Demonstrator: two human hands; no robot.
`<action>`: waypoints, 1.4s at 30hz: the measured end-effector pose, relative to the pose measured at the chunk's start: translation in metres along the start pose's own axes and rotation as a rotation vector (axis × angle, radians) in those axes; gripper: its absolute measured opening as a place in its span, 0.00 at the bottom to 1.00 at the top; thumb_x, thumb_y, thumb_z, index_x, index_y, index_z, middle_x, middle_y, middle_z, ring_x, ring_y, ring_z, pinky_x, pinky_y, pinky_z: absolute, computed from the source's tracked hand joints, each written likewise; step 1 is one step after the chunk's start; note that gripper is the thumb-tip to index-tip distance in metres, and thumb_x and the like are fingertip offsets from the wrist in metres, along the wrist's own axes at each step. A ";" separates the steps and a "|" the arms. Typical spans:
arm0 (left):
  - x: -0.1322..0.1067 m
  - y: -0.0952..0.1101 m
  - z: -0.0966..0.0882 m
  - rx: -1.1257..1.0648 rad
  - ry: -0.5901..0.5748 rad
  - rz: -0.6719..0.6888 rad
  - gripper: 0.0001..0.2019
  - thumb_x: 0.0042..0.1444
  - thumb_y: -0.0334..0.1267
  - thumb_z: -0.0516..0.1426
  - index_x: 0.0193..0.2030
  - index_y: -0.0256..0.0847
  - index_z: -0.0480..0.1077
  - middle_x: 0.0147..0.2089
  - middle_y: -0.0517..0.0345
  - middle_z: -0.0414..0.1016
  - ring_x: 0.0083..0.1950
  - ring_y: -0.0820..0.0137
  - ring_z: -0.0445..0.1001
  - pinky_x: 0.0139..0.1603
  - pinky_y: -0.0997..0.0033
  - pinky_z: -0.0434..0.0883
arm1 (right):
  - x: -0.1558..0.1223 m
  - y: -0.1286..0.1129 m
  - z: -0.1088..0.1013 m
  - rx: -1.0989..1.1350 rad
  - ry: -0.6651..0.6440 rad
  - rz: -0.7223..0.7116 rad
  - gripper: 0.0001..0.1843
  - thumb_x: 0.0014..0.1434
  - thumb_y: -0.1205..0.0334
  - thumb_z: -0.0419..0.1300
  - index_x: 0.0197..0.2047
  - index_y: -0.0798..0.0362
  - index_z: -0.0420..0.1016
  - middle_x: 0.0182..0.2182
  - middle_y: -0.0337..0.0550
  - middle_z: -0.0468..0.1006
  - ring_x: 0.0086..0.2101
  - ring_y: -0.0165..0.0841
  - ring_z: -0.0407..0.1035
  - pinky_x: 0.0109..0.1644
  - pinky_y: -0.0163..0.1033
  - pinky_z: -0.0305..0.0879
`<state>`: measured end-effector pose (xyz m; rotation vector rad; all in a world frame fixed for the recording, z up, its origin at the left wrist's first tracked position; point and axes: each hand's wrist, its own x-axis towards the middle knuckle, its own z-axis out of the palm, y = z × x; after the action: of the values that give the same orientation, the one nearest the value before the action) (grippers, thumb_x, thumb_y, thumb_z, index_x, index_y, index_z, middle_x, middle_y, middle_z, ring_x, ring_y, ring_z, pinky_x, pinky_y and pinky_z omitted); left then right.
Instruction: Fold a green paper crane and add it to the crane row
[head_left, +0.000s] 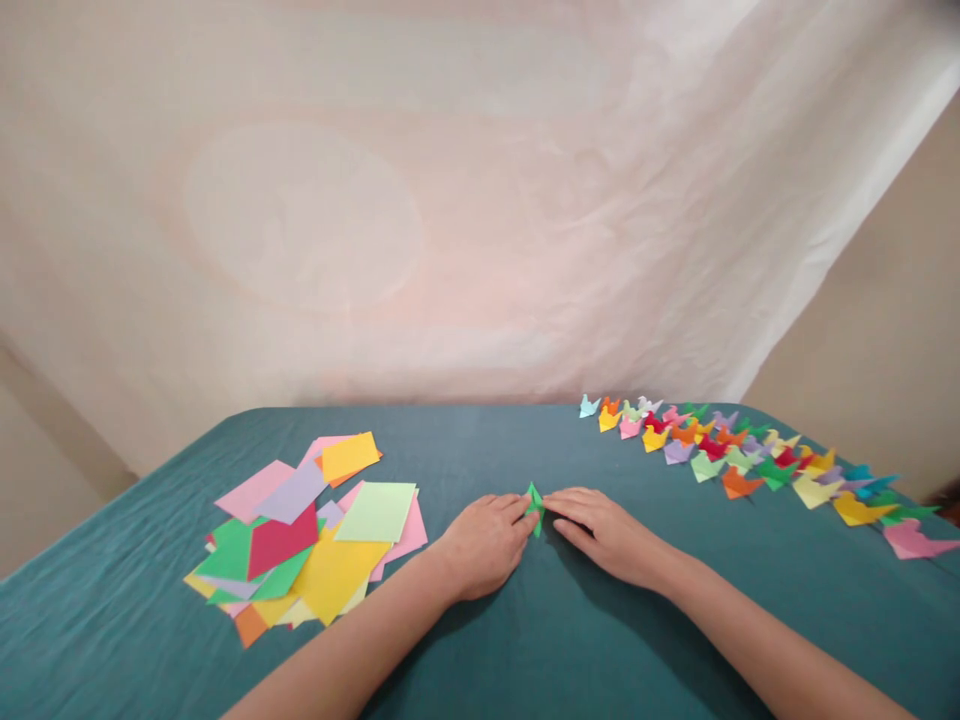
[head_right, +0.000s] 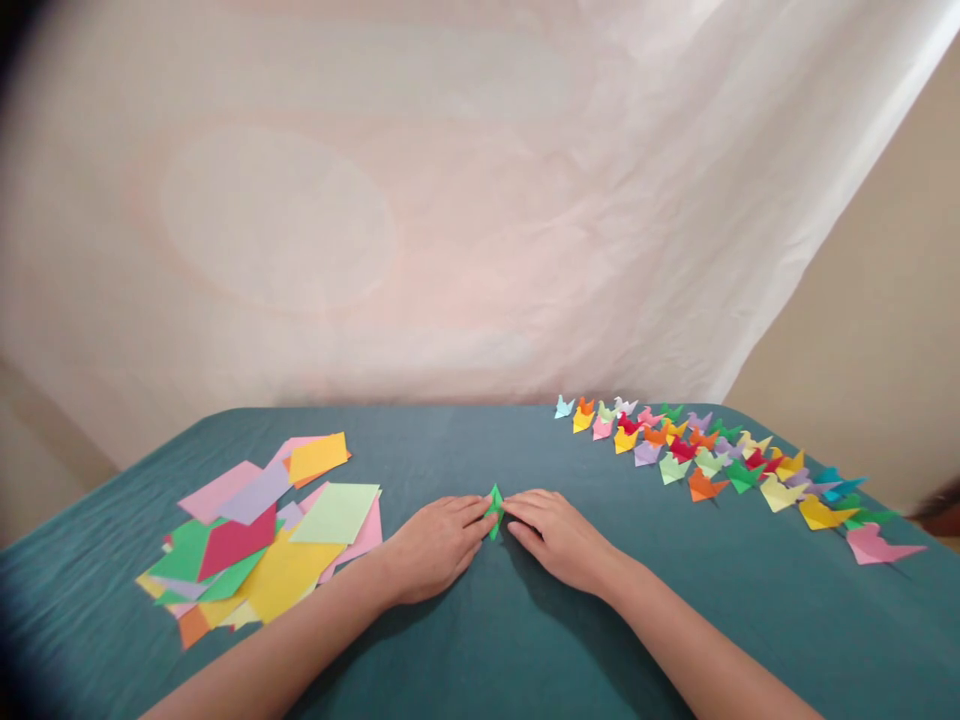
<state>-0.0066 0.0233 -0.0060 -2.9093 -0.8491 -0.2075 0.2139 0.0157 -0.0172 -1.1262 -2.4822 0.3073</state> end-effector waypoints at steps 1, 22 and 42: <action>0.000 0.000 0.000 -0.006 0.005 0.002 0.18 0.62 0.36 0.44 0.57 0.38 0.60 0.59 0.48 0.63 0.58 0.65 0.64 0.56 0.64 0.61 | 0.001 -0.001 0.002 -0.033 0.008 0.003 0.18 0.63 0.60 0.48 0.55 0.49 0.67 0.50 0.46 0.72 0.49 0.37 0.64 0.54 0.47 0.59; -0.003 0.005 -0.001 -0.016 0.002 -0.050 0.16 0.62 0.39 0.46 0.54 0.38 0.63 0.57 0.49 0.66 0.58 0.64 0.63 0.56 0.62 0.61 | 0.012 -0.009 0.016 -0.230 0.041 0.075 0.20 0.62 0.53 0.49 0.56 0.49 0.65 0.44 0.49 0.68 0.44 0.40 0.61 0.46 0.45 0.59; -0.038 -0.006 -0.014 -0.203 -0.083 -0.106 0.20 0.64 0.43 0.42 0.62 0.45 0.55 0.64 0.54 0.55 0.64 0.64 0.55 0.62 0.59 0.55 | 0.015 -0.003 0.022 -0.198 0.076 0.099 0.23 0.62 0.49 0.47 0.57 0.47 0.64 0.45 0.48 0.67 0.44 0.40 0.60 0.47 0.44 0.57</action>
<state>-0.0430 0.0069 0.0017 -3.0810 -1.0547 -0.1935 0.1930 0.0248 -0.0323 -1.3162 -2.4360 0.0447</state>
